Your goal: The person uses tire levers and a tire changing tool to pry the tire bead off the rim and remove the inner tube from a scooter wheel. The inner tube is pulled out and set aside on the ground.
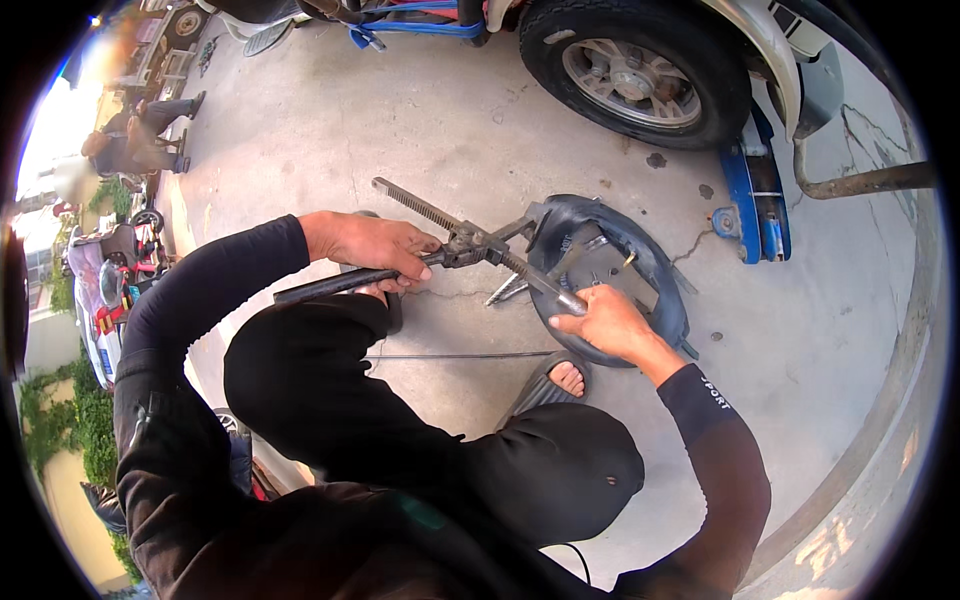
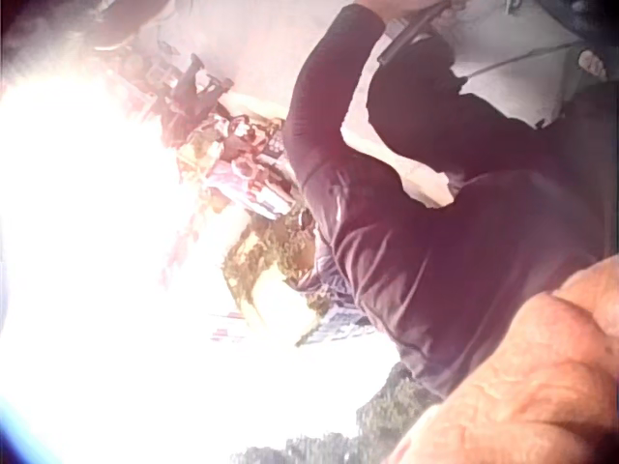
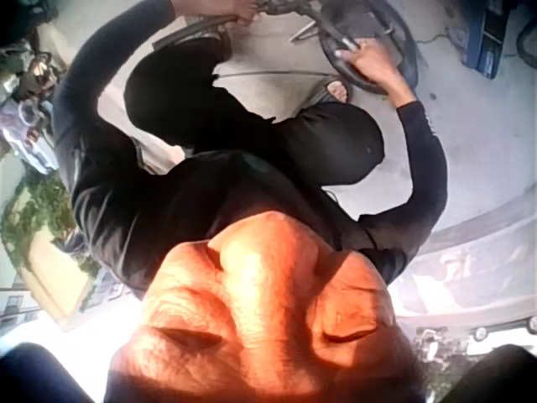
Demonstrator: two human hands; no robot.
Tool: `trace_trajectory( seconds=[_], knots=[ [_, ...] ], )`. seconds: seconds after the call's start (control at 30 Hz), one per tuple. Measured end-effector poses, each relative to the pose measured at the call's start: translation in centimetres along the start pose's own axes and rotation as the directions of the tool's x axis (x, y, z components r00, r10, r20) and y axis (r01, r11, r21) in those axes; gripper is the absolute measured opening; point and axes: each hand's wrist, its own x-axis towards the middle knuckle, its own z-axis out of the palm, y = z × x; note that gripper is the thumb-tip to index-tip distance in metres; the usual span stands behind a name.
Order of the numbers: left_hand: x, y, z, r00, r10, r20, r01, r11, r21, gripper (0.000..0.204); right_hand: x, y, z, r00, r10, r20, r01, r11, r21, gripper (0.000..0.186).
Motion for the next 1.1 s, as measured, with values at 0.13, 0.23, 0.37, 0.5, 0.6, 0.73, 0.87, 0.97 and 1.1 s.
trace_trajectory(
  seconds=[0.13, 0.23, 0.37, 0.5, 0.6, 0.73, 0.87, 0.97, 1.1],
  knots=[
    [-0.1, -0.4, -4.3, 0.955, -0.099, -0.279, 0.203, 0.905, 0.373, 0.054, 2.6, -4.0, -1.8, 0.960, -0.144, -0.239, 0.098, 0.976, -0.195, 0.032],
    [2.0, -3.8, -9.0, 0.801, 0.333, -0.497, 0.179, 0.660, 0.730, 0.054, 6.2, -6.9, -1.2, 0.966, -0.052, -0.255, 0.009, 0.985, -0.169, 0.034],
    [3.4, -4.8, -15.9, 0.707, 0.551, -0.443, 0.187, 0.458, 0.869, 0.049, 11.1, -8.7, -1.3, 0.958, -0.011, -0.286, -0.037, 0.986, -0.163, 0.038],
    [4.2, -5.0, -22.9, 0.761, 0.606, -0.229, -0.004, 0.358, 0.934, 0.044, 12.2, -10.8, -0.6, 0.972, 0.047, -0.231, -0.078, 0.989, -0.126, 0.042],
    [5.7, -6.5, -26.8, 0.794, 0.594, -0.129, -0.118, 0.358, 0.926, 0.046, 13.2, -12.3, -0.3, 0.982, 0.136, -0.134, -0.136, 0.991, 0.009, 0.043],
    [4.5, -4.0, -27.0, 0.843, 0.526, -0.116, -0.079, 0.334, 0.939, 0.046, 14.0, -13.7, 0.9, 0.949, 0.263, -0.172, -0.260, 0.965, 0.038, 0.044],
    [4.8, -4.3, -27.0, 0.779, 0.616, -0.116, -0.014, 0.203, 0.979, 0.044, 15.6, -16.0, 4.6, 0.890, 0.389, -0.236, -0.364, 0.920, 0.146, 0.043],
    [4.4, -5.6, -26.7, 0.728, 0.678, -0.100, 0.012, 0.134, 0.991, 0.042, 16.9, -17.5, 9.7, 0.799, 0.461, -0.386, -0.372, 0.883, 0.285, 0.037],
    [4.7, -7.5, -28.7, 0.721, 0.691, -0.049, -0.057, 0.129, 0.990, 0.041, 19.0, -20.0, 13.5, 0.740, 0.520, -0.428, -0.391, 0.849, 0.355, 0.035]
  ],
)
